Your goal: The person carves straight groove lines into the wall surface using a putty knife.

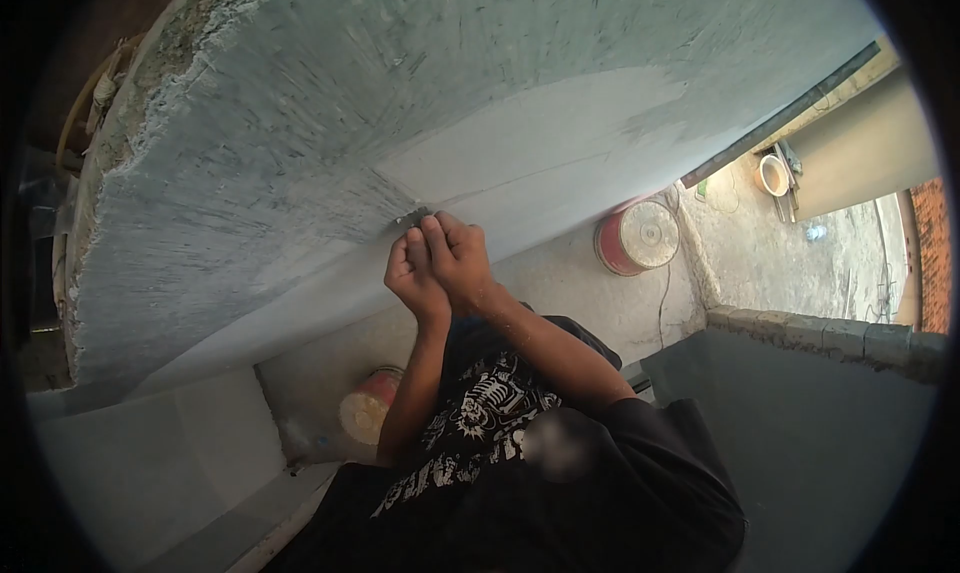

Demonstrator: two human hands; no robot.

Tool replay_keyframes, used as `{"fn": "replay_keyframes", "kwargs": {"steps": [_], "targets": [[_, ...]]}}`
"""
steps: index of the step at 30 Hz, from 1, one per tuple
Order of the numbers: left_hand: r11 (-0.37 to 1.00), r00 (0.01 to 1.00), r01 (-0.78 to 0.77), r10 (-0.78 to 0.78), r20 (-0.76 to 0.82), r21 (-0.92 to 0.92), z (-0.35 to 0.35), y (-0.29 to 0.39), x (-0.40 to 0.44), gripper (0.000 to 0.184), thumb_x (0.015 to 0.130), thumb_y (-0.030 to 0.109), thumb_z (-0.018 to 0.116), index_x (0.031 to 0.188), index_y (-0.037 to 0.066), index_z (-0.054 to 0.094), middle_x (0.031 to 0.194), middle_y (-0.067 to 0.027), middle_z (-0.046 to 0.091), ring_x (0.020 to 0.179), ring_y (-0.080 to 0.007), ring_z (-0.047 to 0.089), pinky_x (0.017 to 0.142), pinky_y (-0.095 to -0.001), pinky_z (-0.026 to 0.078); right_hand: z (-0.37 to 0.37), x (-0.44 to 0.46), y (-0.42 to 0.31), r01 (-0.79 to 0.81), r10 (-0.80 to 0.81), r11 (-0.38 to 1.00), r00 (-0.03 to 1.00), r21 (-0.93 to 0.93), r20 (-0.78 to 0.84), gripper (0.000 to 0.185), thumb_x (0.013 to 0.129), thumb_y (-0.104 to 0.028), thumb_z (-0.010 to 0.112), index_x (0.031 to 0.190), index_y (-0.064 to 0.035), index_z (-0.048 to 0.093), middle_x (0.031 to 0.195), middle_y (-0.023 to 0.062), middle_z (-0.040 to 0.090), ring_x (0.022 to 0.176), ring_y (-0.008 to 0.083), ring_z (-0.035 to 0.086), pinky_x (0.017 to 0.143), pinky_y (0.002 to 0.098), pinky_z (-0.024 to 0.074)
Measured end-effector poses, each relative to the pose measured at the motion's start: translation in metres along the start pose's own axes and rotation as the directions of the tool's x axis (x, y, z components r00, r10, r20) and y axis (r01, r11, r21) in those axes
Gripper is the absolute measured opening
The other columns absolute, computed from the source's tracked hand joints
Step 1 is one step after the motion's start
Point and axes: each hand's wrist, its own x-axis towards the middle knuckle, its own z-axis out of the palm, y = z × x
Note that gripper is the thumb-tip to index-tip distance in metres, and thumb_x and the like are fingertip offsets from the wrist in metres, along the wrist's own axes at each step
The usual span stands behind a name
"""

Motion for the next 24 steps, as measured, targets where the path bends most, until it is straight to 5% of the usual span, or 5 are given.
{"fn": "replay_keyframes", "kwargs": {"steps": [4, 24], "targets": [[0.994, 1.0, -0.001, -0.002, -0.025, -0.113, 0.005, 0.029, 0.0, 0.032, 0.106, 0.023, 0.06, 0.098, -0.006, 0.069, 0.084, -0.0018, 0.069, 0.076, -0.0086, 0.059, 0.068, -0.026, 0.051, 0.002, 0.003, -0.019, 0.009, -0.008, 1.0, 1.0, 0.025, -0.015, 0.034, 0.107, -0.018, 0.054, 0.079, 0.0012, 0.055, 0.061, -0.0005, 0.053, 0.065, 0.004, 0.045, 0.054, 0.0278, 0.0415], [0.995, 0.999, -0.042, 0.039, -0.032, -0.087, 0.006, 0.002, 0.005, 0.029, 0.104, 0.02, 0.064, 0.091, -0.006, 0.071, 0.077, -0.0007, 0.07, 0.069, -0.0051, 0.058, 0.062, -0.0252, 0.048, -0.002, 0.005, -0.006, 0.035, -0.035, 0.999, 0.999, -0.024, -0.016, 0.035, 0.107, -0.02, 0.054, 0.078, 0.0005, 0.055, 0.061, -0.0003, 0.056, 0.064, 0.0041, 0.047, 0.054, 0.0281, 0.0422]]}}
